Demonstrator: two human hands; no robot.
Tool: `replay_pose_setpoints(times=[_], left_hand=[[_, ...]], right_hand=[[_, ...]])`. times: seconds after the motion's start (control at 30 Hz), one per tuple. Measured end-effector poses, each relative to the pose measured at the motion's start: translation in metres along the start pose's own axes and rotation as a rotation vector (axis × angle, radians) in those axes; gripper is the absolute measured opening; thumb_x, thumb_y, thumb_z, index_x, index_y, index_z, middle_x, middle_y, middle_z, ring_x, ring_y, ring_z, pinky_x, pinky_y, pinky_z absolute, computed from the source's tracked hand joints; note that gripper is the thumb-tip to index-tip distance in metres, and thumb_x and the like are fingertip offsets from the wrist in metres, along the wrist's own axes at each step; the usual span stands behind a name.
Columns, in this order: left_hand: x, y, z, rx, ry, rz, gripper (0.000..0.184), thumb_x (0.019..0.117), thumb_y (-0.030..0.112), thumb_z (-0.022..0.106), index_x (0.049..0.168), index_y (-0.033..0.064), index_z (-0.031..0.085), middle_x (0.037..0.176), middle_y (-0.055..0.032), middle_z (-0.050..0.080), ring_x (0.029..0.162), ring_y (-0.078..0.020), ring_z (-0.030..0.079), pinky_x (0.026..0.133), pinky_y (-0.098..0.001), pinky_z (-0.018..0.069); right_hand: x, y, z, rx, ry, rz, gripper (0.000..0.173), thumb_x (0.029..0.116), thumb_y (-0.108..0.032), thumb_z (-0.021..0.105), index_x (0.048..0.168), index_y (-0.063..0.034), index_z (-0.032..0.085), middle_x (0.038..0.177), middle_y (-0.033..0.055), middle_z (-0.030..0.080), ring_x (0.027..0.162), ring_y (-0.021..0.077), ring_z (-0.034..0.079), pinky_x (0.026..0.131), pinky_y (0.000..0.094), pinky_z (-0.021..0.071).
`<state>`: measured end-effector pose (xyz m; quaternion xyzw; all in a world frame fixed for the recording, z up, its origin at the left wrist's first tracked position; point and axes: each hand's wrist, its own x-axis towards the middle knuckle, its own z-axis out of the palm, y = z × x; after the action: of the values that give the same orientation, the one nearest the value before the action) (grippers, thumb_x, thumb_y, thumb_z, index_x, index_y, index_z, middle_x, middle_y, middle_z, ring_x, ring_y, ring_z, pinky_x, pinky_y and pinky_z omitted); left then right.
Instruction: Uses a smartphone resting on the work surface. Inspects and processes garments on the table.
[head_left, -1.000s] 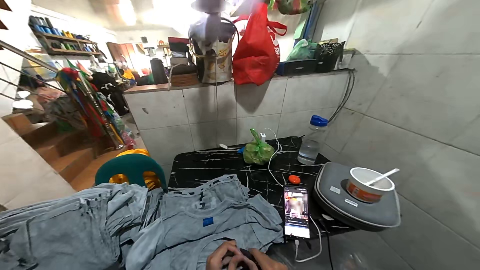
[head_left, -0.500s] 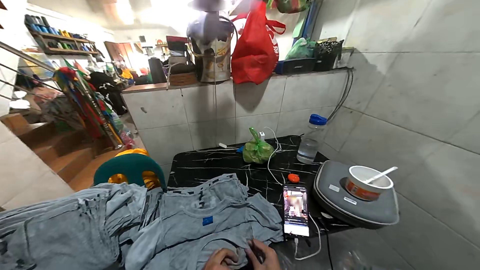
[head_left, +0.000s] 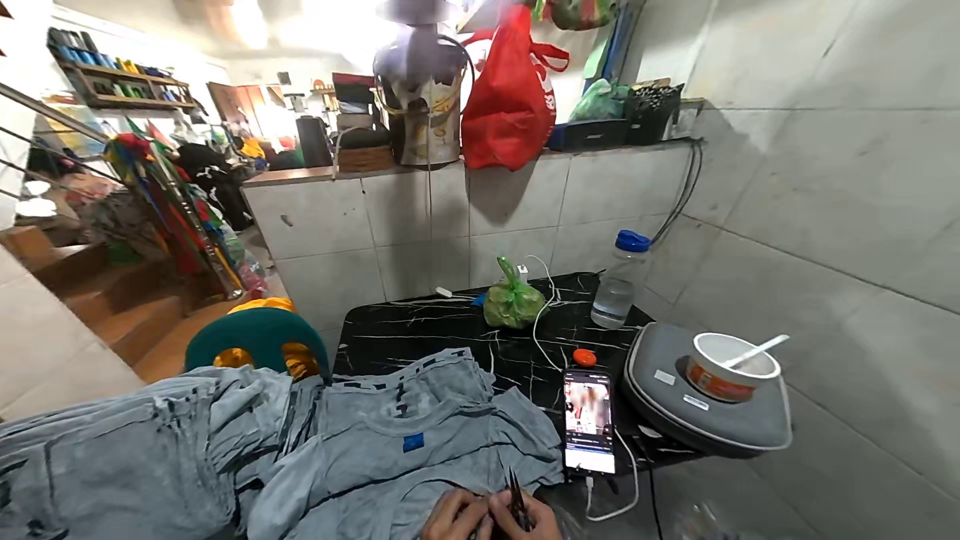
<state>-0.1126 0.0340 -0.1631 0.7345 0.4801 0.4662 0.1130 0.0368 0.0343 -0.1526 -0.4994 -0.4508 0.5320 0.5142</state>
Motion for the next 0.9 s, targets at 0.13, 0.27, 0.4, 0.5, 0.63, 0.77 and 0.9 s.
replay_pose_setpoints(times=[0.13, 0.27, 0.4, 0.5, 0.63, 0.77, 0.9], left_hand=[[-0.001, 0.0, -0.004, -0.067, 0.013, -0.058, 0.012, 0.0893, 0.004, 0.07, 0.095, 0.0038, 0.081, 0.094, -0.009, 0.076, 0.09, -0.0154, 0.073, 0.086, -0.0289, 0.0605], [0.0, 0.001, -0.008, -0.134, 0.035, -0.129, 0.011, 0.0897, 0.002, 0.069, 0.095, 0.0005, 0.079, 0.093, -0.0092, 0.077, 0.088, -0.0134, 0.075, 0.085, -0.0284, 0.061], [0.003, -0.002, -0.014, -0.295, 0.0, -0.302, 0.006, 0.0922, 0.004, 0.071, 0.094, 0.0002, 0.075, 0.088, -0.0062, 0.076, 0.078, -0.01, 0.073, 0.077, -0.0284, 0.0621], [0.002, -0.01, -0.014, -0.339, -0.064, -0.336, 0.009, 0.0932, 0.007, 0.071, 0.094, -0.0013, 0.072, 0.09, -0.0085, 0.073, 0.081, -0.0135, 0.072, 0.08, -0.0315, 0.0616], [0.003, -0.014, -0.012, -0.338, -0.137, -0.198, 0.013, 0.0959, 0.009, 0.068, 0.094, -0.004, 0.07, 0.098, -0.0137, 0.069, 0.087, -0.0161, 0.068, 0.08, -0.0299, 0.0586], [0.002, -0.009, -0.01, -0.346, -0.089, -0.124, 0.012, 0.0956, 0.008, 0.067, 0.092, -0.0028, 0.07, 0.102, -0.0145, 0.068, 0.096, -0.0177, 0.067, 0.086, -0.0302, 0.0579], [0.001, -0.01, -0.01, -0.326, -0.009, -0.077, 0.013, 0.0954, 0.011, 0.068, 0.09, -0.0003, 0.072, 0.104, -0.0132, 0.068, 0.104, -0.0176, 0.065, 0.095, -0.0307, 0.0547]], right_hand=[[-0.004, -0.005, 0.004, -0.109, 0.001, -0.064, 0.024, 0.0842, -0.013, 0.083, 0.098, 0.0024, 0.071, 0.085, 0.0014, 0.071, 0.074, 0.0039, 0.066, 0.07, 0.0247, 0.0574], [-0.002, 0.004, 0.007, -0.17, -0.02, -0.193, 0.023, 0.0836, -0.013, 0.084, 0.095, 0.0017, 0.071, 0.085, 0.002, 0.07, 0.069, 0.0028, 0.06, 0.063, 0.0219, 0.0509], [0.003, 0.015, 0.005, -0.223, -0.045, -0.284, 0.013, 0.0888, -0.01, 0.078, 0.092, 0.0019, 0.073, 0.088, 0.009, 0.069, 0.08, 0.0121, 0.065, 0.072, 0.0286, 0.0558], [0.002, 0.011, 0.004, -0.235, -0.033, -0.278, 0.01, 0.0919, -0.007, 0.073, 0.095, 0.0026, 0.07, 0.084, 0.0072, 0.069, 0.074, 0.0094, 0.064, 0.069, 0.0277, 0.0548], [0.001, 0.01, 0.0, -0.189, -0.016, -0.275, 0.007, 0.093, -0.003, 0.068, 0.094, 0.0037, 0.068, 0.082, 0.005, 0.068, 0.074, 0.0063, 0.063, 0.07, 0.0251, 0.0546], [-0.001, 0.009, -0.002, -0.214, -0.012, -0.251, 0.012, 0.0961, -0.005, 0.064, 0.098, 0.006, 0.066, 0.088, 0.009, 0.068, 0.08, 0.0106, 0.065, 0.076, 0.0294, 0.0562], [-0.008, 0.002, -0.008, -0.488, 0.01, -0.267, 0.022, 0.0939, -0.015, 0.071, 0.105, 0.0045, 0.071, 0.095, 0.0167, 0.073, 0.087, 0.0238, 0.072, 0.082, 0.0435, 0.0587]])
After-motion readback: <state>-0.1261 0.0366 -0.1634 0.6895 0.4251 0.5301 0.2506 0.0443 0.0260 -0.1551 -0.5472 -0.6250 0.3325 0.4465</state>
